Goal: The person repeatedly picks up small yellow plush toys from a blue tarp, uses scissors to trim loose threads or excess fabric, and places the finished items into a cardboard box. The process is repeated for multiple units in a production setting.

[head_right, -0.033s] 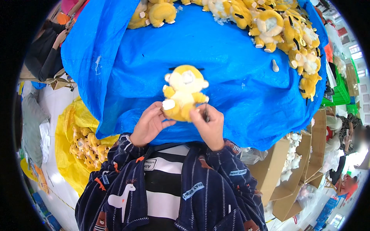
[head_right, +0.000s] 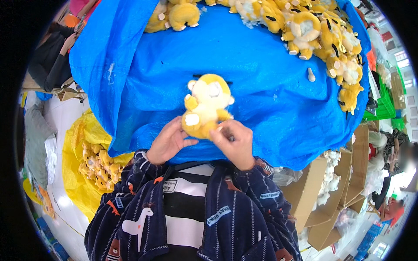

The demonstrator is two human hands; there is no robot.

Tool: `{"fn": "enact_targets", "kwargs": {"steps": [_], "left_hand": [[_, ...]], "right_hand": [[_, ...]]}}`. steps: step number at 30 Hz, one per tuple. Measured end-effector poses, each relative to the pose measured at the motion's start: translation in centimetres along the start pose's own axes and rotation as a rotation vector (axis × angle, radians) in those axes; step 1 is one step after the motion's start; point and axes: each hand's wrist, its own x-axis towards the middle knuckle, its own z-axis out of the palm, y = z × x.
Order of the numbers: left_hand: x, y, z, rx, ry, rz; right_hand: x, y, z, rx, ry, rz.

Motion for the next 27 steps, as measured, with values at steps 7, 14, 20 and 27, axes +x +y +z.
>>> {"fn": "enact_targets", "kwargs": {"steps": [7, 14, 20, 27], "left_hand": [[2.0, 1.1, 1.9, 0.210, -0.034, -0.086], [2.4, 0.6, 2.6, 0.299, 0.034, 0.230], [2.1, 0.0, 2.7, 0.328, 0.075, 0.254], [1.6, 0.3, 1.2, 0.786, 0.005, 0.564]], "right_hand": [[-0.3, -0.8, -0.7, -0.243, -0.131, -0.167], [-1.0, -1.0, -1.3, -0.081, 0.013, 0.165], [-0.2, -2.6, -0.3, -0.259, -0.230, -0.311], [-1.9, -1.7, 2.0, 0.862, -0.237, 0.838]]}}
